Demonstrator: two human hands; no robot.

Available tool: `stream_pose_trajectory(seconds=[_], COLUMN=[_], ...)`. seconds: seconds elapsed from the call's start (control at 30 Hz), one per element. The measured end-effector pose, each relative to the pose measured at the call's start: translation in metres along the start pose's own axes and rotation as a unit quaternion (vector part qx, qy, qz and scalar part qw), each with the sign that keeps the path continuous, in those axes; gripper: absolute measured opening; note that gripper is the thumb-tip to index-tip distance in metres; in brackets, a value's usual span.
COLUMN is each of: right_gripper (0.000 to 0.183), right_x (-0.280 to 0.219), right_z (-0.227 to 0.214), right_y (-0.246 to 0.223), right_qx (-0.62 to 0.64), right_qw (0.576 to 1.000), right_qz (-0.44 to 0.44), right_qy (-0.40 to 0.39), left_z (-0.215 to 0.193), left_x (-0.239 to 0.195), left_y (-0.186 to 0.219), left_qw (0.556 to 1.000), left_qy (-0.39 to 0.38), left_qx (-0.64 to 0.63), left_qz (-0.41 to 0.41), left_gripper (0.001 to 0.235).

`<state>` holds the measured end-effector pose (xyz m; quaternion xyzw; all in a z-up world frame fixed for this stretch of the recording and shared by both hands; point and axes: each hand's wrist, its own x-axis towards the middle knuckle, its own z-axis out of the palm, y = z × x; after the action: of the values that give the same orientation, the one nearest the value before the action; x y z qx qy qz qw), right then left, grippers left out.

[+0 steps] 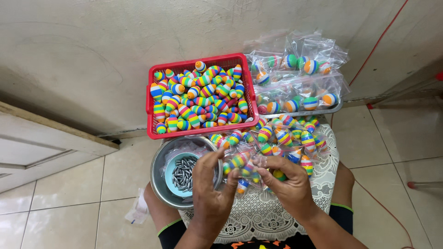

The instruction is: The person sits on the floor and repeatedly picks up small, colorful, striped toys from a red basket. They place each toy into a clear plastic bag, add a small metal clip from a bowl, and seal the bag before setting it aside.

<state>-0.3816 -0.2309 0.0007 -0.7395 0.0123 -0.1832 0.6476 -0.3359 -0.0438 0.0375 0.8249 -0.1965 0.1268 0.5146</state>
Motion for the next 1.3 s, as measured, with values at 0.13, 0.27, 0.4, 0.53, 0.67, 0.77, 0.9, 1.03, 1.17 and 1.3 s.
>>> stream_pose_trajectory(seconds=[0.13,0.27,0.4,0.53,0.67,0.77,0.9,1.03,1.17,1.3], right_gripper=[0.014,0.008,0.006,0.019,0.014,0.012,0.012,0.012,0.01,0.01], right_x=[0.002,0.006,0.01,0.008,0.012,0.01,0.008,0.005,0.0,-0.001], right_z=[0.001,0.004,0.006,0.0,0.003,0.01,0.011,0.009,0.01,0.009], right_y=[-0.005,-0.011,-0.008,-0.005,-0.008,-0.017,-0.027,-0.024,-0.016,-0.016], right_qx=[0.064,0.08,0.07,0.149,-0.059,-0.104,-0.094,-0.077,-0.07,-0.063], right_qw=[0.996,0.996,0.997,0.982,0.998,0.991,0.991,0.992,0.994,0.994], right_qz=[0.059,0.011,0.019,0.112,-0.015,-0.056,-0.054,-0.039,-0.016,0.008], right_qy=[0.004,-0.026,-0.04,-0.019,-0.034,-0.059,-0.083,-0.089,-0.085,-0.088], left_z=[0.001,0.003,0.006,-0.002,-0.013,-0.014,-0.011,-0.005,-0.003,-0.004], left_x=[0.005,0.005,0.003,0.003,0.007,0.012,0.017,0.015,0.013,0.013], left_y=[-0.003,-0.004,-0.011,-0.013,-0.006,0.0,0.002,0.001,0.003,0.005], left_qw=[0.972,0.892,0.897,0.9,0.998,0.974,0.958,0.962,0.962,0.961], left_qy=[-0.06,-0.111,-0.088,-0.061,-0.055,-0.121,-0.162,-0.157,-0.151,-0.152], left_qx=[-0.139,-0.305,-0.313,-0.302,0.014,0.141,0.163,0.144,0.145,0.147], left_qz=[-0.178,-0.315,-0.301,-0.309,-0.033,0.127,0.172,0.171,0.173,0.179], left_gripper=[0.063,0.017,0.017,0.021,0.054,0.068,0.057,0.049,0.051,0.049])
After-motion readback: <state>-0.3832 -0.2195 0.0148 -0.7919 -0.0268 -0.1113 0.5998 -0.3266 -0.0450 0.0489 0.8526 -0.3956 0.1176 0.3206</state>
